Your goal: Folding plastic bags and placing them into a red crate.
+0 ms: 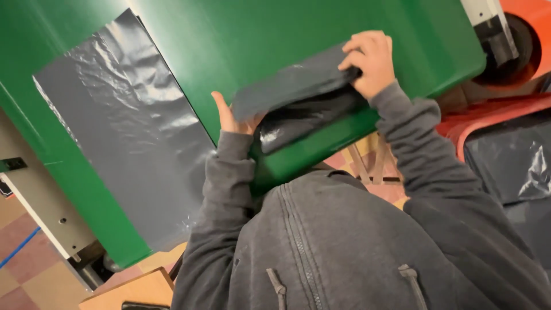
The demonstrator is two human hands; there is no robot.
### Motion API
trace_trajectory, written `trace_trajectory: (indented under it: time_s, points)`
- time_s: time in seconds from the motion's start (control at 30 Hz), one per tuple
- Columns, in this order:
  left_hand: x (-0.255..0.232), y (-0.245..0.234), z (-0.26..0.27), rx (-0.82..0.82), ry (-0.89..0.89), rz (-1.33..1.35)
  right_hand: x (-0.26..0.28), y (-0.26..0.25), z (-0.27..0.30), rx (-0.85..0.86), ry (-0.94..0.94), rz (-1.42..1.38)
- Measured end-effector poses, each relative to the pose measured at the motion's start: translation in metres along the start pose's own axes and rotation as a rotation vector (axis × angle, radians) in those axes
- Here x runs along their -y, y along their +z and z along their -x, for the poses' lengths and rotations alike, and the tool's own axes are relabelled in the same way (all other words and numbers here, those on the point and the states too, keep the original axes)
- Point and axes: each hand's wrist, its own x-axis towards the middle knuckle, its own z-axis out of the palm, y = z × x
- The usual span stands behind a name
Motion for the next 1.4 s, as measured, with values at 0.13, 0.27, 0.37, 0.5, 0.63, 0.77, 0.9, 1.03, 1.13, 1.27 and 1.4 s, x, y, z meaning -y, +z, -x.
trace_trajectory:
  time_s: [0.13, 0.27, 0.37, 0.5, 0.63, 0.77, 0.9, 1.03, 1.13, 1.27, 1.4]
  points:
    - [0.006, -0.010, 0.024, 0.154, 0.059, -0.229, 0.006, 0.004, 0.055, 0.067, 0.133, -0.002]
    - [0.020, -0.014, 0.044, -0.194, 0.420, -0.724, 0.004, -0.003, 0.078, 0.221, 0.173, 0.040]
    - [0.025, 0.056, 0.072, -0.351, 0.918, -1.552, 0.018, -0.012, 0.072, 0.262, 0.127, 0.053]
    - [0.082, 0.090, 0.023, -0.167, 1.009, -2.327, 0.074, 0.028, 0.003, 0.107, -0.013, -0.200]
    - [0.117, 0.048, -0.010, -0.073, 0.867, -2.521, 0.053, 0.130, 0.026, 0.153, 0.097, -0.015]
    - [0.090, 0.024, 0.038, -0.045, 0.795, -2.455, 0.016, 0.105, 0.055, 0.198, 0.013, 0.180]
    - [0.057, 0.008, 0.091, 0.075, 0.748, -2.543, -0.033, 0.070, 0.072, 0.251, 0.215, 0.365]
    - [0.052, -0.026, 0.085, 0.101, 1.344, -2.573, 0.031, 0.052, 0.049, 0.268, 0.123, 0.613]
    - [0.057, -0.029, 0.072, 0.395, 1.623, -2.573, 0.098, 0.088, 0.074, 0.317, -0.101, 0.241]
    - [0.044, 0.047, 0.054, 0.797, 0.641, -2.430, 0.135, 0.051, 0.077, 0.439, 0.200, -0.485]
    - [0.035, 0.090, -0.026, 0.676, -0.246, -2.114, 0.088, 0.096, 0.150, 0.191, 0.154, -0.684]
